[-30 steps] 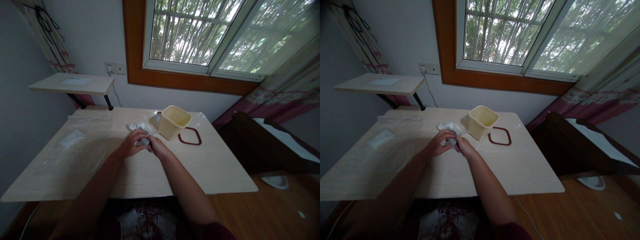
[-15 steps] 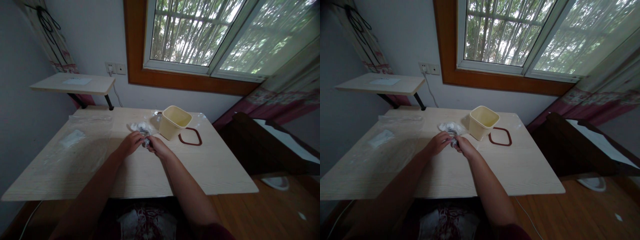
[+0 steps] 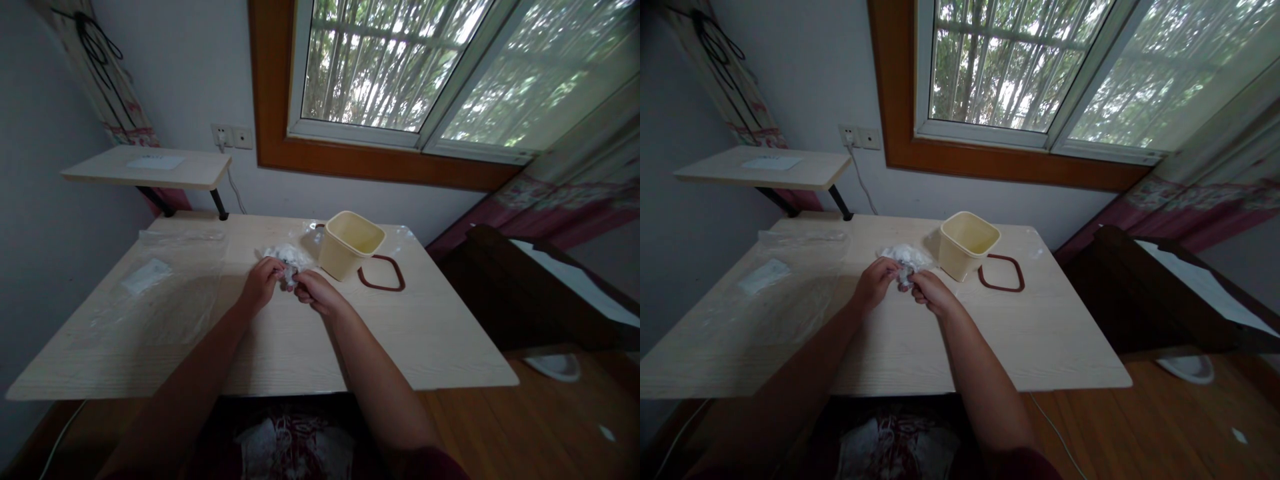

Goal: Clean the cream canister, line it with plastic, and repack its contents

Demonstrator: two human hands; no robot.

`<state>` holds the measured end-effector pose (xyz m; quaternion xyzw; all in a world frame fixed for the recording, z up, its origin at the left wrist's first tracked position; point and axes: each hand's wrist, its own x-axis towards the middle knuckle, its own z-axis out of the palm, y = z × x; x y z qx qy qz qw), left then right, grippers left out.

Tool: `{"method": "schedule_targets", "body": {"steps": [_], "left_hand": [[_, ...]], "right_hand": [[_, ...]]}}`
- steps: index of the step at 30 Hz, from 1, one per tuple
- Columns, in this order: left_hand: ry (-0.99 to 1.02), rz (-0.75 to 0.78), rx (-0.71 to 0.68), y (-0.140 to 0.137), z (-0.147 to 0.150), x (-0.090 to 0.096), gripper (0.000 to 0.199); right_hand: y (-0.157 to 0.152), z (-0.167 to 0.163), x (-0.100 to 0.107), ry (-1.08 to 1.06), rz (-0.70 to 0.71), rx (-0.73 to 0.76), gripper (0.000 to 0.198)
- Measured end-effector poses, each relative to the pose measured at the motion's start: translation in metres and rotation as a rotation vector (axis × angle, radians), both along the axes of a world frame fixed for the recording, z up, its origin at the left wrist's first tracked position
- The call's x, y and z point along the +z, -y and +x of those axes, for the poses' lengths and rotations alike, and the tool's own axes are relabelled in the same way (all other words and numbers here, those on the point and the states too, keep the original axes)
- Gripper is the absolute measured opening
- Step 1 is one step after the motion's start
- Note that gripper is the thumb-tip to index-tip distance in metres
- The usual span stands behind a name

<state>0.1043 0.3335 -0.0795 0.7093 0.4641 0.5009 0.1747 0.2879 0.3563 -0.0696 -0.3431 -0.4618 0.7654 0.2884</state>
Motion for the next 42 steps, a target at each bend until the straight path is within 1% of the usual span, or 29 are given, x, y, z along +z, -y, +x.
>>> {"method": "schedule_targets", "body": {"steps": [4, 9, 11, 16, 21, 24, 26, 28, 30, 32, 34, 38, 42], "left_hand": [[0.114, -0.032, 0.083, -0.002, -0.001, -0.002, 0.007], [0.294, -0.106, 0.138, -0.006, -0.004, -0.007, 0.004], [0.351, -0.131, 0.119, -0.006, -0.004, -0.007, 0.008], [0.482, -0.201, -0.01, -0.005, -0.001, -0.005, 0.019], [0.589, -0.272, -0.034, -0.004, 0.001, -0.006, 0.031], [0.666, -0.355, -0.059, -0.007, 0.001, -0.008, 0.037], [0.669, -0.443, -0.094, -0.009, 0.002, -0.01, 0.041], [0.598, -0.503, -0.145, -0.009, 0.003, -0.011, 0.046], [0.498, -0.498, -0.167, -0.008, 0.005, -0.013, 0.051], [0.443, -0.464, -0.133, -0.007, 0.006, -0.013, 0.053], [0.468, -0.449, -0.107, -0.006, 0.006, -0.013, 0.049], [0.581, -0.469, -0.148, -0.006, 0.003, -0.014, 0.047], [0.508, -0.523, -0.221, -0.005, -0.001, -0.011, 0.042]], "right_hand": [[0.001, -0.002, 0.004, 0.009, -0.001, 0.003, 0.024], [0.003, -0.002, 0.006, -0.032, -0.014, 0.004, 0.029], [0.004, 0.0, 0.005, -0.073, -0.04, 0.013, 0.032], [0.004, 0.002, 0.0, -0.17, -0.12, -0.018, 0.037], [0.003, 0.0, -0.004, -0.262, -0.193, -0.063, 0.038], [0.003, 0.0, -0.004, -0.284, -0.209, -0.098, 0.037], [0.003, -0.001, -0.004, -0.289, -0.205, -0.119, 0.037], [0.003, -0.001, -0.005, -0.288, -0.194, -0.127, 0.036], [0.003, -0.001, -0.006, -0.287, -0.191, -0.128, 0.036], [0.003, -0.001, -0.007, -0.29, -0.202, -0.129, 0.035], [0.003, -0.001, -0.006, -0.297, -0.22, -0.132, 0.035], [0.004, 0.0, -0.002, -0.33, -0.246, -0.135, 0.035], [0.003, 0.0, -0.003, -0.366, -0.261, -0.122, 0.036]]}}
